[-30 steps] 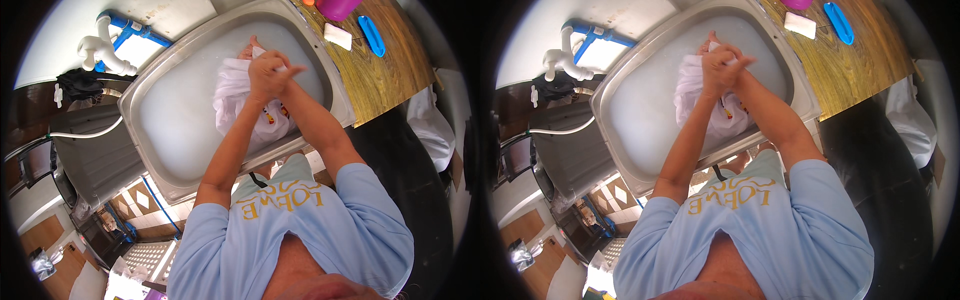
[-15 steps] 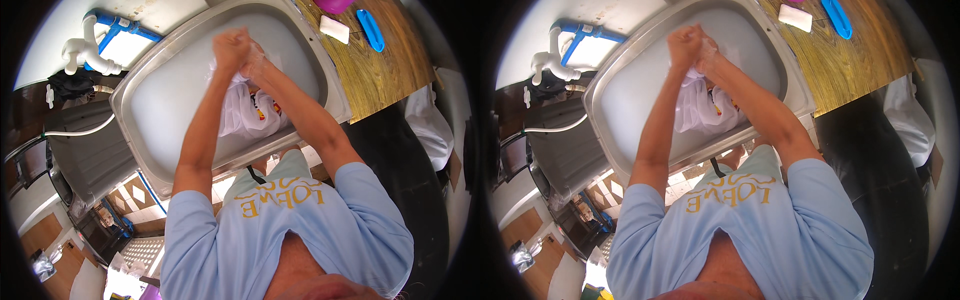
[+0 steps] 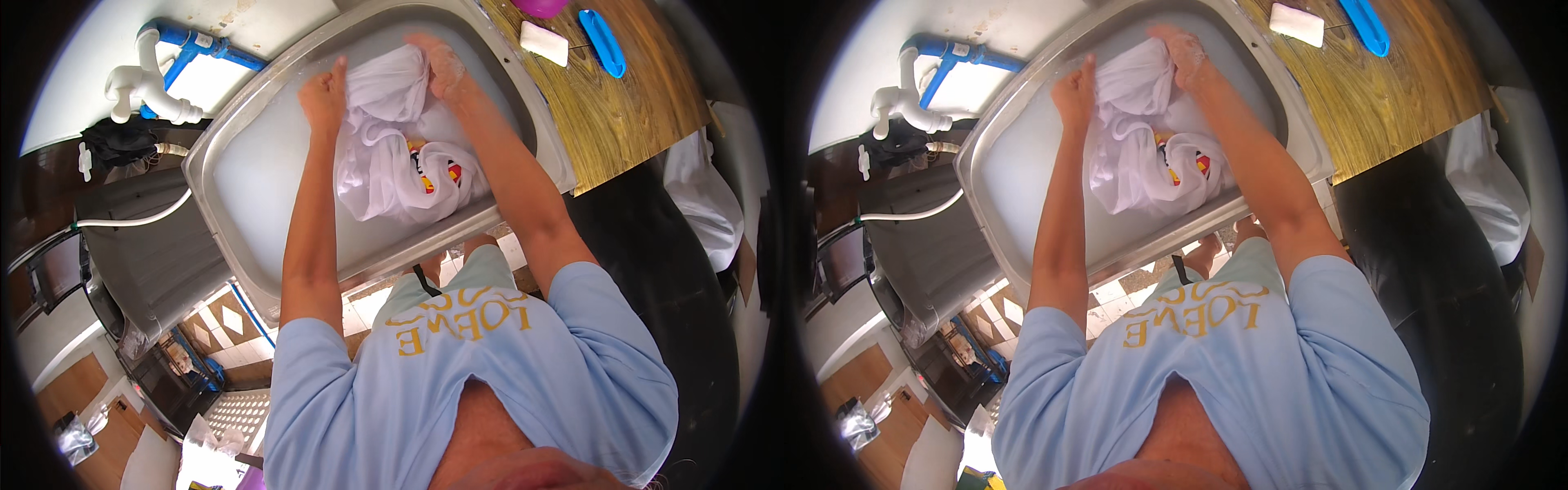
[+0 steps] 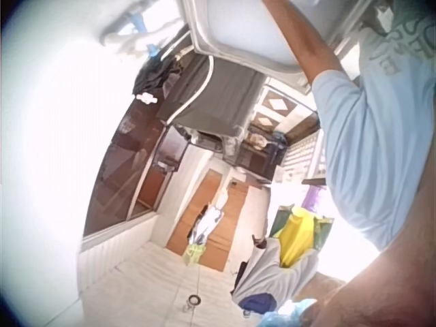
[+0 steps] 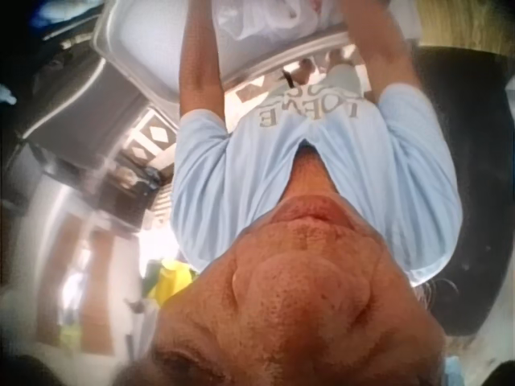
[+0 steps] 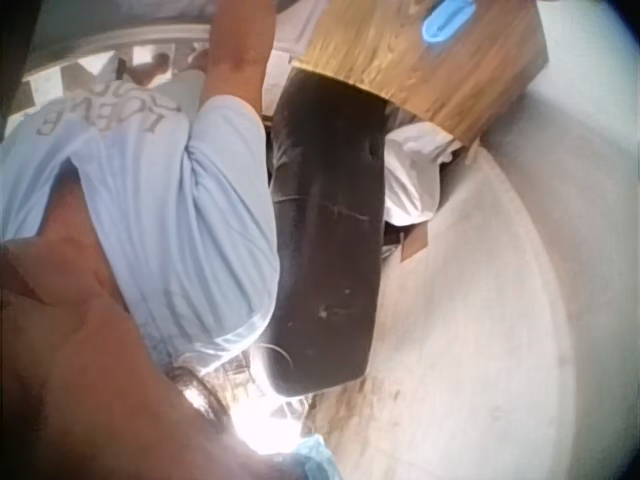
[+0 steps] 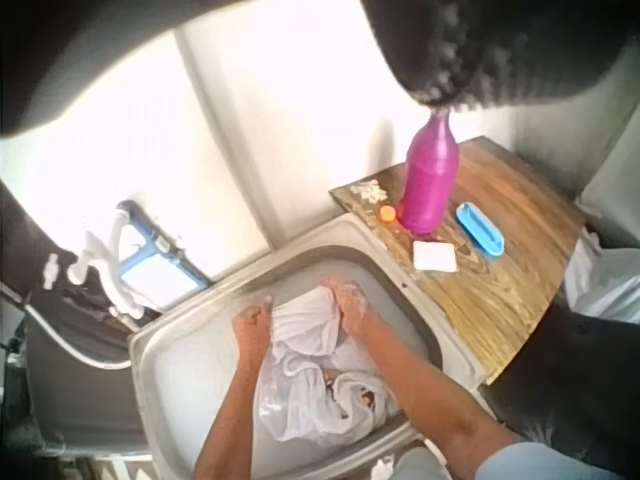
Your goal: The person washes a white shirt by hand in a sink using water and a brush, then wrings it out and places it inside a washing machine.
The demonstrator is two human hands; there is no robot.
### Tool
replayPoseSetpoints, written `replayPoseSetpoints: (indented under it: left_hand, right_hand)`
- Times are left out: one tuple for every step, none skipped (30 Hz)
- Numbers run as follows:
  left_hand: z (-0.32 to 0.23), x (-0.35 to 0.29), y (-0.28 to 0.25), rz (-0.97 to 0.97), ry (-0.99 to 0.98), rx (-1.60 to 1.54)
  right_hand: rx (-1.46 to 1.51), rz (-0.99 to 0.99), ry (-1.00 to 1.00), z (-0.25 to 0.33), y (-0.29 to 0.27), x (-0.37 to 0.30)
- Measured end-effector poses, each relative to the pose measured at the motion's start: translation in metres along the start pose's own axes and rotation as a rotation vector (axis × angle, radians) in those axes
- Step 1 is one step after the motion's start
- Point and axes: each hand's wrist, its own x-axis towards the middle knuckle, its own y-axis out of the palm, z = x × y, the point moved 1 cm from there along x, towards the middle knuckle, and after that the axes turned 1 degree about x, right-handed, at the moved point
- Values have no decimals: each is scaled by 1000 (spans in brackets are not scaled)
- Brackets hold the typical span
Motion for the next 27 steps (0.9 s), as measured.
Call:
replayPoseSetpoints:
  left_hand:
    - [2,-15,-1,46,20,69]
    - [6,-25,0,86,35,135]
    - [11,-29,4,95,65,188]
    - [15,-32,8,106,95,241]
    - [22,-36,11,115,124,293]
    - [30,-39,15,154,110,247]
    - [41,-39,18,192,96,201]
    - [53,-38,22,225,83,154]
    - [75,-34,25,179,64,75]
    - [106,-30,24,121,36,5]
    - [123,-29,22,70,14,-68]
    - [97,-26,23,107,-104,-442]
    - [40,-22,18,162,-232,-813]
    - [-4,-23,5,174,-372,-1169]
    - [-30,-25,-2,140,-331,-1250]
    - [-54,-28,-2,120,-282,-1332]
    - [-74,-36,2,164,-177,-1257]
    - [-93,-44,10,210,-72,-1178]
    - [-101,-53,28,62,148,-874]
    - [-105,-60,46,-72,354,-565]
    - [-106,-66,50,-108,399,-432]
    - [-107,-72,53,-139,443,-299]
    - [-108,-76,60,-158,490,-181]
    - [-103,-68,60,-198,449,-103]
    - [-94,-49,55,-238,409,-25]
    - [-84,-26,49,-304,416,-75]
    - [-59,-5,38,-295,278,-305]
  right_hand:
    - [-381,-61,-88,-2,-3,2]
    - [-769,-117,-177,-4,-2,0]
    - [-1157,-173,-267,-6,0,-2]
    - [-1238,-164,-290,-10,1,-4]
    - [-1321,-154,-315,-16,2,-5]
    - [-1405,-144,-339,-20,3,-6]
    - [-1156,-97,-260,-24,2,-5]
    - [-909,-51,-186,-27,2,-2]
    - [-661,8,-115,-28,7,1]
    - [-415,84,-33,-32,18,4]
    - [-170,145,57,-36,25,7]
    - [79,161,136,-34,16,12]
    - [162,101,188,-30,4,12]
    - [239,75,261,-28,12,5]
    - [311,64,337,-28,22,-4]
    - [327,138,279,-31,23,-9]
    - [347,211,221,-39,20,-12]
    - [369,284,161,-44,17,-15]
    - [453,422,167,-48,13,-19]
    - [537,551,167,-50,3,-22]
    - [624,685,181,-49,0,-30]
    - [503,629,131,-52,3,-34]
    - [372,557,78,-47,6,-43]
    - [240,487,33,-40,10,-54]
    - [183,426,104,-40,12,-45]
    - [227,228,192,-41,26,-35]
    - [281,43,279,-44,48,-30]
